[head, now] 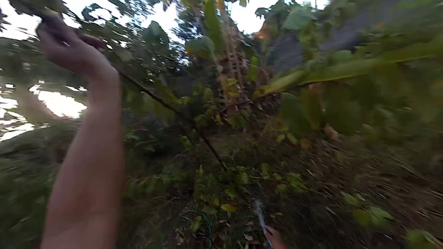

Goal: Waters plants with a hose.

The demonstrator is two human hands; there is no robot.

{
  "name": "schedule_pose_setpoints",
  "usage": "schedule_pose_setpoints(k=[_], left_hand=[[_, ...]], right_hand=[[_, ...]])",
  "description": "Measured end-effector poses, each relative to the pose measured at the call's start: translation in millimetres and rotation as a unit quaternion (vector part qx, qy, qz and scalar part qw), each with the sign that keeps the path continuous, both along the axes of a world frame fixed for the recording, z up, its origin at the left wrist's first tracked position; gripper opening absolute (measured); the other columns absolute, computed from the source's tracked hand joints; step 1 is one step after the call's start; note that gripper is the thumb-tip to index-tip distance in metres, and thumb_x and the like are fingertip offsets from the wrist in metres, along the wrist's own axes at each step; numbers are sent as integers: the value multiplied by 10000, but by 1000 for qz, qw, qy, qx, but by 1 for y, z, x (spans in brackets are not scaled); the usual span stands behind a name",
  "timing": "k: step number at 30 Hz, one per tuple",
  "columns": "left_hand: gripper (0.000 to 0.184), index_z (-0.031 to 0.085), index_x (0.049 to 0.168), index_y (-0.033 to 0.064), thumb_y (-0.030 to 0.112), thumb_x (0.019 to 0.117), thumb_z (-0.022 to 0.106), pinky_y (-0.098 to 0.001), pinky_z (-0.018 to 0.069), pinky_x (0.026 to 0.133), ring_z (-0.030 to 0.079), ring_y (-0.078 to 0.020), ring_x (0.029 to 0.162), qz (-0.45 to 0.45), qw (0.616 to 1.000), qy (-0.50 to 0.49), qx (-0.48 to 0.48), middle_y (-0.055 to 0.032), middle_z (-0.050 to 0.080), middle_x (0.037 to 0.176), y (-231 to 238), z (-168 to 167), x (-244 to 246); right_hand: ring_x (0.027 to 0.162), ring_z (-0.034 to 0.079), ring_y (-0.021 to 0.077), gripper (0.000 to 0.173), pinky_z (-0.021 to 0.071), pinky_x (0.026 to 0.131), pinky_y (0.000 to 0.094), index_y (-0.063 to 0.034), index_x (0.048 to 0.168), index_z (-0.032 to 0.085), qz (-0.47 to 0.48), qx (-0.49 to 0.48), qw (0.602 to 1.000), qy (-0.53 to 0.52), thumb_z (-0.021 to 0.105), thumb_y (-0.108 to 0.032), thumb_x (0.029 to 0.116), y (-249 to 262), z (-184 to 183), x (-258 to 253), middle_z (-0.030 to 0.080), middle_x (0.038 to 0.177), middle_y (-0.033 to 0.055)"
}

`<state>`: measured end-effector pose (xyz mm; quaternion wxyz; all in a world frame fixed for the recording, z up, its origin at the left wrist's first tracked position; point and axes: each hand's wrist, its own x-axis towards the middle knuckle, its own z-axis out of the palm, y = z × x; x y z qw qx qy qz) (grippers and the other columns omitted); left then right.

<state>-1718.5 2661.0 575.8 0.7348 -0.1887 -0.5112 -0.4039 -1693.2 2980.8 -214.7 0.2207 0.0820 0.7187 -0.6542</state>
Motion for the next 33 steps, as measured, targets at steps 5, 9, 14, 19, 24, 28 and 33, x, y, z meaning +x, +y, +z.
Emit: schedule_pose_setpoints(k=[5,9,14,19,24,28,33], left_hand=[[140,580,1017,-20,50,1056,465,-332,570,823,663,-188,851,-110,993,-42,-2,-89,649,893,-4,-13,-13],[273,567,1204,-54,178,1090,480,-338,575,849,671,-177,981,-67,996,-49,28,-107,673,1064,4,-66,-21],[505,445,1430,-29,349,1125,307,-367,542,936,635,-155,1078,-102,982,-135,83,-93,620,1272,43,-247,-3],[448,548,1473,152,299,1051,531,-403,610,747,709,-176,769,-147,727,-605,-288,-71,750,976,86,-471,9],[483,652,1386,200,450,973,663,-486,563,928,693,-205,999,-38,719,-507,-475,-37,739,1091,156,-417,-3],[426,687,1267,56,396,1032,584,-528,466,1083,613,-319,1240,52,866,-300,-396,-151,681,1276,207,-296,-56],[785,616,1380,164,771,971,333,-699,464,944,648,-416,1156,95,781,-480,-387,-182,699,1212,266,-229,-107]], right_hand=[[625,640,214,394,541,578,379,-156,1478,536,-34,17,999,-22,460,-253,1103,11,-20,-2,705,983,176],[644,657,241,405,547,594,403,-179,1502,520,-35,52,998,-21,428,-252,1114,19,-20,-1,712,1016,193],[591,611,199,406,511,554,362,-206,1507,515,-25,53,998,-13,423,-269,1116,28,-6,2,707,968,167],[566,610,192,407,518,536,362,-239,1505,519,-25,51,998,-8,429,-289,1111,40,-8,6,719,964,155],[572,620,197,406,531,551,365,-216,1498,532,-21,58,998,5,449,-282,1106,43,-15,15,721,971,164],[660,646,221,412,544,607,394,-250,1508,518,-6,48,999,-19,449,-313,1107,32,-18,22,707,1046,164],[669,650,215,405,547,622,386,-290,1503,522,-6,35,999,-38,457,-329,1105,21,-14,28,705,1067,156]])
